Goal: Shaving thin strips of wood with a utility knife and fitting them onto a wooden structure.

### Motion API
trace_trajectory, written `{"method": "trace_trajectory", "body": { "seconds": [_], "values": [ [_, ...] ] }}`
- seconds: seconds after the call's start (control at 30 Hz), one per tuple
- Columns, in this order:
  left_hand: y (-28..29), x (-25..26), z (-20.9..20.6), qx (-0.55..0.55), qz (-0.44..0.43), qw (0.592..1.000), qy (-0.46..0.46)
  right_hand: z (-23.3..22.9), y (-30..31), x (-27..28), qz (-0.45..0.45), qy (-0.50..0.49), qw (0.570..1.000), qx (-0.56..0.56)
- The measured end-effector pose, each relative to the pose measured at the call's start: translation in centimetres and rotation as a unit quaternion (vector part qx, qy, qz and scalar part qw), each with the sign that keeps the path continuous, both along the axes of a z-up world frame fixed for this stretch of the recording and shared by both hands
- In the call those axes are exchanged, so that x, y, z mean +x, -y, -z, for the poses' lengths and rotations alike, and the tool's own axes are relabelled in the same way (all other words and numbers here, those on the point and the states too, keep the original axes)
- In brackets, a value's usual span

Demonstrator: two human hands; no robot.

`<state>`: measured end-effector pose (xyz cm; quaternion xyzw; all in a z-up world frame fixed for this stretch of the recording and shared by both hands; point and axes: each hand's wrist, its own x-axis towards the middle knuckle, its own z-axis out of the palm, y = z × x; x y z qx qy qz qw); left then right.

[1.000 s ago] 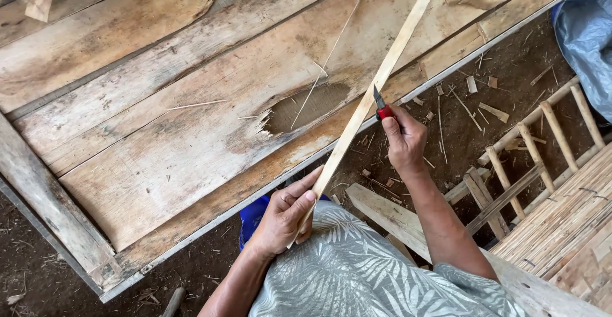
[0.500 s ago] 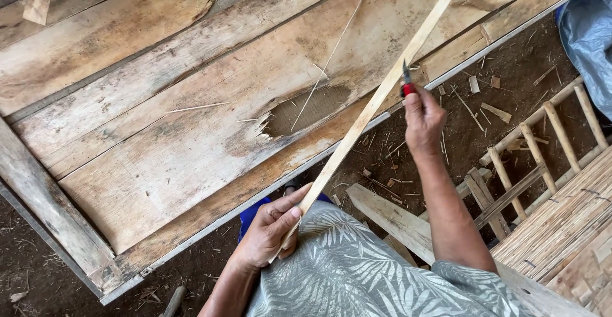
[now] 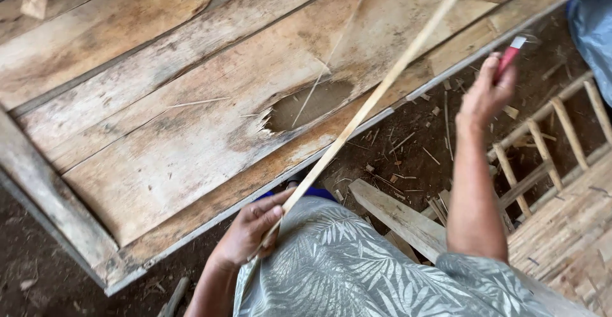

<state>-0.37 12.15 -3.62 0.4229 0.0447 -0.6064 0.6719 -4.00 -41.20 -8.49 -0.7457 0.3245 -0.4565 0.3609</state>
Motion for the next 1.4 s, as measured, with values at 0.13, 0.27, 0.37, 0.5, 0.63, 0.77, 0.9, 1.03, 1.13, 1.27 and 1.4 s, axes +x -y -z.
{"method": "trace_trajectory", "body": {
  "seconds": [0.13, 0.27, 0.37, 0.5, 0.63, 0.77, 0.9, 1.03, 1.13, 1.27, 1.4],
  "values": [
    [1.1, 1.8, 0.5, 0.050, 0.032, 0.998, -0.007, -5.7, -7.7, 0.7, -0.207, -0.060, 0.971, -0.105],
    [0.4, 3.2, 3.0, -0.075, -0.052, 0.991, -0.094, -4.6, -8.1, 1.4, -0.408, -0.247, 0.855, -0.202],
    [-0.5, 4.8, 3.8, -0.101, -0.081, 0.989, -0.073, -1.5, -6.3, 0.7, -0.416, -0.281, 0.837, -0.219],
    [-0.9, 7.9, 8.1, -0.157, -0.196, 0.962, -0.109, 0.2, -7.2, 0.3, -0.340, -0.366, 0.843, -0.201],
    [4.6, 7.3, 6.7, -0.075, -0.252, 0.964, 0.053, -5.5, -14.8, 2.9, -0.318, -0.374, 0.870, -0.043],
    [11.4, 3.8, 3.4, -0.060, -0.110, 0.963, 0.238, -7.5, -20.6, 6.4, -0.250, -0.177, 0.870, 0.387],
    [16.5, 1.8, 7.8, -0.097, -0.105, 0.977, 0.161, -6.9, -21.5, 10.3, -0.227, -0.095, 0.878, 0.411],
    [16.7, 3.1, 7.7, -0.052, -0.138, 0.974, 0.170, -4.3, -20.3, 13.5, -0.204, -0.057, 0.883, 0.419],
    [16.1, 4.7, 5.0, -0.020, -0.202, 0.969, 0.138, -4.9, -20.6, 14.8, -0.176, -0.026, 0.880, 0.441],
    [14.8, 5.6, 3.7, 0.007, -0.237, 0.959, 0.159, -3.7, -19.4, 12.9, -0.132, 0.033, 0.903, 0.409],
    [13.6, 5.9, 2.4, -0.001, -0.234, 0.963, 0.133, 0.0, -17.7, 6.2, -0.085, 0.067, 0.923, 0.369]
  ]
}}
